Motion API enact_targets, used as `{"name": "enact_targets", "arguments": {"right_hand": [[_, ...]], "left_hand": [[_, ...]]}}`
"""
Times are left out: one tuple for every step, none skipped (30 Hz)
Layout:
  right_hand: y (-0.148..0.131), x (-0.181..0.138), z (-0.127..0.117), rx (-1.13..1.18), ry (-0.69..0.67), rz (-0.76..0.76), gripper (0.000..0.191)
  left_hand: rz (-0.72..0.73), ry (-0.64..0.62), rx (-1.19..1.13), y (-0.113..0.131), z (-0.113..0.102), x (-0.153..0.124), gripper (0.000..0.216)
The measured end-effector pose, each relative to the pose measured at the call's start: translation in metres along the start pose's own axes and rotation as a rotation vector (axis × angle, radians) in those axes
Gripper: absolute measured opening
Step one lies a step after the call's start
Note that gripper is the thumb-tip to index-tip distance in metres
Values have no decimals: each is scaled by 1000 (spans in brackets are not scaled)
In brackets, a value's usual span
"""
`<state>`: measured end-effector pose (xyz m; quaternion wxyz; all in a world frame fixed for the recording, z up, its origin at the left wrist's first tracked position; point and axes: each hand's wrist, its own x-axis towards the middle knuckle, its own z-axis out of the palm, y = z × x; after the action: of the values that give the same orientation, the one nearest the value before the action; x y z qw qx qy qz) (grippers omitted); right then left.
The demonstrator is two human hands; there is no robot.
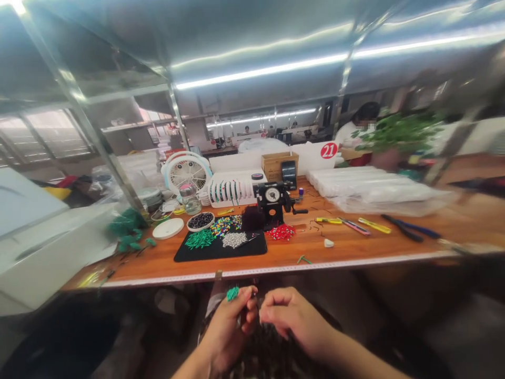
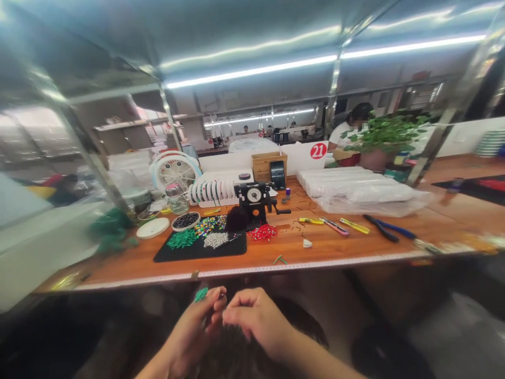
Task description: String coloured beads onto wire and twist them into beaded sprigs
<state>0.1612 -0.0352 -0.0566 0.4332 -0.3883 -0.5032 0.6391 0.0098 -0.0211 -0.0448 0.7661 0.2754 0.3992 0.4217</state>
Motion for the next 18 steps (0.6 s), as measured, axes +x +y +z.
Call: {"name": "enact_targets", "arguments": {"right_hand": [[1,0,2,9,-8,18,17],[1,0,4,16,-8,32,17],[1,0,6,27,-9,35,18],[0,0,8,42,-20,31,18],[-1,-1,10,66,-33,17,18],[-3,-1,12,92,-41,1,18],[-4,-2,14,109,-41,-12,17],[-5,-3,16,115,-37,-21,16],[-6,-4,17,114,-36,-28,14],[-7,-4,17,116,-43,-36,13],[-7,-5,18,124,-62,-45,12],[-7,-5,18,139,-90,-55,11],[-7,-5,18,162,-117,-64,10],[-6,-5,18,181,-134,-68,9],[-6,-5,18,189,-139,-64,8],[-5,-4,19,189,-138,-55,7],[-4,-4,19,185,-134,-45,7],[-4,-4,19,185,-129,-39,7]], "left_hand": [[-4,10,-12,0,-1,0,34],[-8,21,-25,0,-3,1,38],[-15,24,-36,-1,-4,1,40],[-21,19,-44,-2,-6,2,41],[-25,8,-48,-4,-7,2,43],[-27,-6,-46,-5,-8,3,45],[-23,-23,-39,-7,-9,3,49],[-15,-41,-30,-8,-9,4,52],[-4,-57,-21,-9,-10,4,53],[9,-71,-14,-9,-10,5,54],[17,-86,-8,-10,-10,5,54],[21,-99,-4,-10,-10,6,53],[22,-108,-5,-10,-10,6,53],[22,-110,-8,-9,-10,6,53],[19,-108,-11,-9,-10,6,53],[16,-106,-11,-9,-10,6,53],[13,-102,-10,-8,-10,6,52],[10,-96,-9,-8,-10,5,52]]}}
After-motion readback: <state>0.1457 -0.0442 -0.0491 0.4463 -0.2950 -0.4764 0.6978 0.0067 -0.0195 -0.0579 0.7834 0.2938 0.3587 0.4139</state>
